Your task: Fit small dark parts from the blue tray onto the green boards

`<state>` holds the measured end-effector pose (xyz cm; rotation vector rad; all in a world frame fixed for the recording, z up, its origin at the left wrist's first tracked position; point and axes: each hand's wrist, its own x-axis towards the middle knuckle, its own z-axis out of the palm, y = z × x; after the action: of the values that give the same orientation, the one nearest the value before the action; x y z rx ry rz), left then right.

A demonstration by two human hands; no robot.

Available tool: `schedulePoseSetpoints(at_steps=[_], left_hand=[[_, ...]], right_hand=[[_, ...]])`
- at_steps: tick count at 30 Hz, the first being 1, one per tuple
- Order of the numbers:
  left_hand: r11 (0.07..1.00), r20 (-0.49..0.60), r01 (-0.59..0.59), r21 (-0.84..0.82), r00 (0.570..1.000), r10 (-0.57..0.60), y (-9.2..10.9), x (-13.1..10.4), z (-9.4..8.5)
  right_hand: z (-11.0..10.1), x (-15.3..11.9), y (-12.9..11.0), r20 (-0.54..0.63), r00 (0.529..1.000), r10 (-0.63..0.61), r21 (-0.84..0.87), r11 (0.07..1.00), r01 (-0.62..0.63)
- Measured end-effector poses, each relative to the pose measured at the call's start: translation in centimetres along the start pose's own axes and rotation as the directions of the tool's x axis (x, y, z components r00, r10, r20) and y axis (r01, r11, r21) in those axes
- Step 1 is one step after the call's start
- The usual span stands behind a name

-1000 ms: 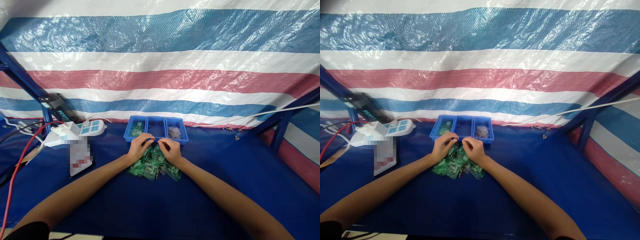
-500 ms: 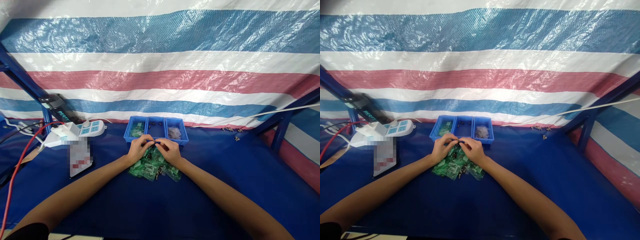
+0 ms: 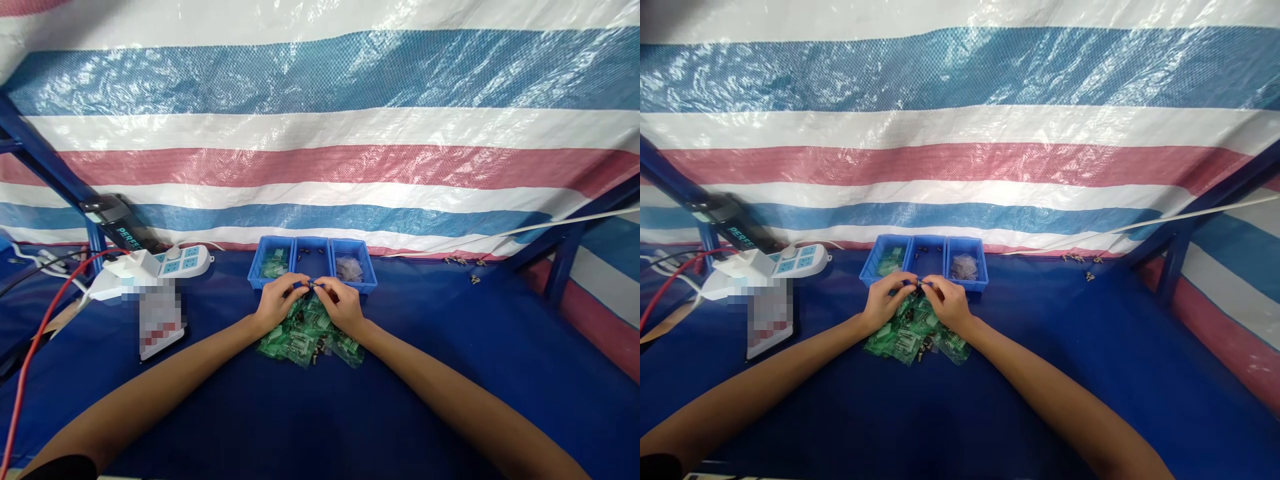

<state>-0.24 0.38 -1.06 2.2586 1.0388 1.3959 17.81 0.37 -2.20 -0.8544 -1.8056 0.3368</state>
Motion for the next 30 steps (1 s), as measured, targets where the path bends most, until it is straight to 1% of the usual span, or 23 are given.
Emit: schedulePoseSetpoints(at_steps=[7,14,30], left_hand=[[0.999,-0.002,-0.034,0.025,0.999,0.034,0.28,0.22,0.02],[0.997,-0.012,-0.068,0.029,0.998,0.069,0.05,0.18,0.07],[0.998,0.003,-0.055,0.033,0.998,0.055,0.34,0.22,-0.1]], right_hand=[[0.01,-0.02,-0.1,-0.009,1.0,0.014,0.008,1.0,-0.014],[0.0,0.02,-0.1,-0.005,1.0,-0.008,-0.002,1.0,0.008],[0.01,-0.01,-0.02,-0.03,0.999,-0.044,0.023,0.999,0.045]])
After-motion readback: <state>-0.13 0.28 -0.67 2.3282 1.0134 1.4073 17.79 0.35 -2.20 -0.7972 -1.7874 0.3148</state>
